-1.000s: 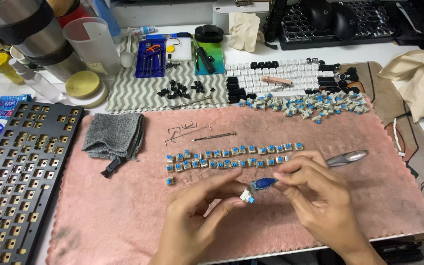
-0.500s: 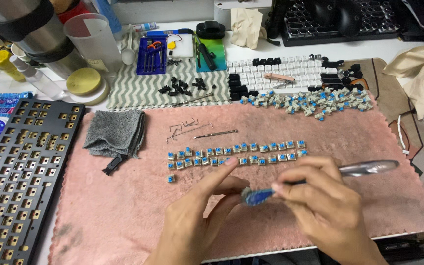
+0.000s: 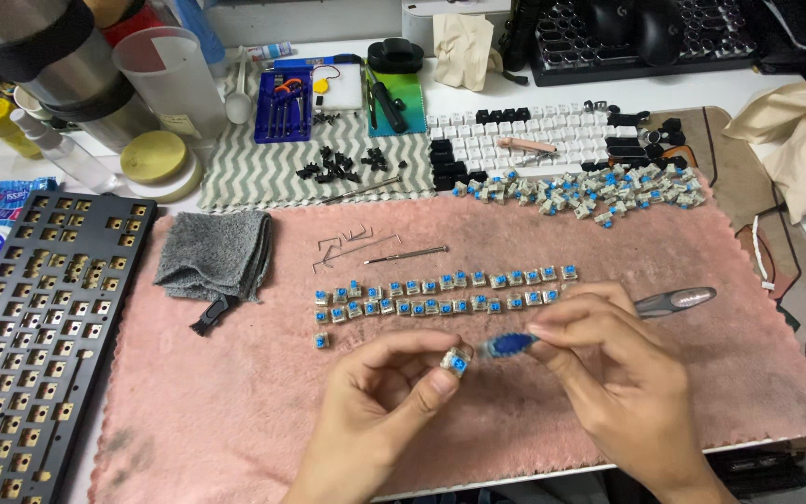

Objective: The person cleans individual mechanical keyboard switches using a toothbrush. They pick up each switch, brush it thoroughly, and place it back on the pink towel in rows. The workspace includes a disassembled keyboard, keycaps, and tools.

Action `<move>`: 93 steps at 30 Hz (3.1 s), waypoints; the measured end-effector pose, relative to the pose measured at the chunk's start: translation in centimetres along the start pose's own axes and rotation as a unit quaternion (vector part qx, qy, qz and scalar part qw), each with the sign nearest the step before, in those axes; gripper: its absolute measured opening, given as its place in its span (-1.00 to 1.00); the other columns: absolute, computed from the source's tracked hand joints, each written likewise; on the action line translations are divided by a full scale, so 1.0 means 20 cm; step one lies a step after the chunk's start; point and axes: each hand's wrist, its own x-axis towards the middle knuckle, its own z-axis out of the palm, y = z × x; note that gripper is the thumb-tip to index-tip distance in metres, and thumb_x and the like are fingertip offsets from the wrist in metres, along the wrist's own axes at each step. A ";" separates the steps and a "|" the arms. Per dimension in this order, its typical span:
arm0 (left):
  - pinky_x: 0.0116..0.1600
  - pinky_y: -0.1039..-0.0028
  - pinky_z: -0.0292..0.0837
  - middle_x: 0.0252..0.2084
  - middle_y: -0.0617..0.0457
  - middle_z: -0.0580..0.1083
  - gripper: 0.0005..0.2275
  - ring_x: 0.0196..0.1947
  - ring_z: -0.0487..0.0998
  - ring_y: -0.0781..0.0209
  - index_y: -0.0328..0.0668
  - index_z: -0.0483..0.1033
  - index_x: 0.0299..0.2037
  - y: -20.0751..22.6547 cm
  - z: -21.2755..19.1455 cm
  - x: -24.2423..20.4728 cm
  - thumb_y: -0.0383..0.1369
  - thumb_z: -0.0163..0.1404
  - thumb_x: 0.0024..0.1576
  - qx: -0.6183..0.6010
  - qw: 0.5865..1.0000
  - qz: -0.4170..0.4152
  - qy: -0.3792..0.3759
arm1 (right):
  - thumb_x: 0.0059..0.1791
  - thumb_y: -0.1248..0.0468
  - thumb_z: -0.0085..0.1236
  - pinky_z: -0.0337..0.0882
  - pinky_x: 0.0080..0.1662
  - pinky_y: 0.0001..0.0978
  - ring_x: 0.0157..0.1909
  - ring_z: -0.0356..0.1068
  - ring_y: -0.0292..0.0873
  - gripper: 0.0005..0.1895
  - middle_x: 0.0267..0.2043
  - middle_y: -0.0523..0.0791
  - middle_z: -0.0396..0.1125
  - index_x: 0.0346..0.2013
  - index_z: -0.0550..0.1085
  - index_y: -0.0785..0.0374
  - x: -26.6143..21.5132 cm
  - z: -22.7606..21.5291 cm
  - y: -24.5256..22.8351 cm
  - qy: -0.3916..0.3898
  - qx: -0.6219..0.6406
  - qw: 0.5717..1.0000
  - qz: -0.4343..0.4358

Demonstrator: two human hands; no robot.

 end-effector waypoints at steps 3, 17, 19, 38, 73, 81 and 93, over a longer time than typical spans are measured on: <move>0.13 0.53 0.60 -0.04 0.02 0.74 -0.68 -0.04 0.73 0.32 -0.34 0.69 0.25 -0.10 -0.04 -0.01 -0.47 0.31 0.29 -0.072 0.994 -0.069 -0.036 | 0.04 0.36 0.40 0.56 0.21 -0.22 0.00 0.53 -0.03 -0.91 -0.14 -0.11 0.61 -0.15 0.67 0.18 -0.02 0.01 0.00 0.006 0.002 0.998 -0.066; 0.04 0.49 0.59 -0.08 -0.12 0.71 -0.78 -0.15 0.71 0.13 -0.37 0.67 0.17 -0.24 -0.01 0.01 -0.51 0.23 0.34 -0.329 0.920 -0.212 0.002 | 0.04 0.44 0.40 0.53 0.16 -0.18 -0.08 0.54 -0.07 -0.90 -0.14 -0.12 0.65 -0.15 0.68 0.27 0.04 -0.01 0.01 0.001 -0.050 0.994 -0.094; 0.03 0.49 0.57 -0.06 -0.13 0.71 -0.79 -0.14 0.69 0.12 -0.37 0.69 0.14 -0.22 -0.01 0.02 -0.51 0.23 0.33 -0.326 0.918 -0.225 0.002 | 0.05 0.38 0.41 0.50 0.17 -0.20 -0.12 0.57 -0.11 -0.91 -0.15 -0.12 0.65 -0.16 0.69 0.26 0.04 -0.01 0.00 0.018 -0.064 0.994 -0.092; -0.11 0.37 0.46 -0.40 0.00 0.39 -0.72 -0.32 0.46 0.17 -0.16 0.33 -0.39 -0.14 0.06 0.01 -0.55 0.22 0.25 -0.315 0.919 -0.226 0.069 | 0.10 0.27 0.29 0.56 0.22 -0.16 0.02 0.49 0.00 -0.90 -0.09 -0.11 0.61 -0.09 0.66 0.12 0.00 -0.02 -0.03 0.002 -0.071 0.981 -0.179; 0.09 0.15 0.45 0.00 0.07 0.42 -0.84 -0.05 0.44 -0.02 0.18 0.82 -0.03 0.36 -0.42 0.10 -0.34 0.33 0.21 0.654 0.746 0.114 -0.056 | 0.12 0.45 0.43 0.50 0.28 -0.10 0.08 0.45 0.09 -0.89 -0.03 -0.04 0.60 -0.07 0.71 0.26 0.04 -0.05 0.09 0.008 -0.166 0.975 -0.145; 0.02 0.15 0.38 -0.05 0.03 0.42 -0.76 -0.10 0.43 -0.06 0.12 0.77 -0.08 0.32 -0.46 0.12 -0.48 0.22 0.10 0.675 0.729 0.109 -0.037 | 0.11 0.40 0.44 0.44 0.35 -0.06 0.07 0.52 0.02 -0.90 0.01 -0.04 0.63 -0.07 0.69 0.25 0.06 -0.08 0.14 0.003 -0.170 0.978 -0.120; 0.08 0.21 0.44 -0.07 0.13 0.47 -0.67 -0.07 0.53 0.03 0.33 0.77 -0.01 0.34 -0.53 0.09 -0.33 0.45 0.02 0.663 0.728 0.175 -0.022 | -0.17 0.50 0.10 0.34 -0.02 -0.19 -0.09 0.31 -0.08 -0.23 -0.42 -0.25 0.40 0.32 0.69 0.00 0.53 -0.08 0.70 -0.118 -0.259 0.956 0.064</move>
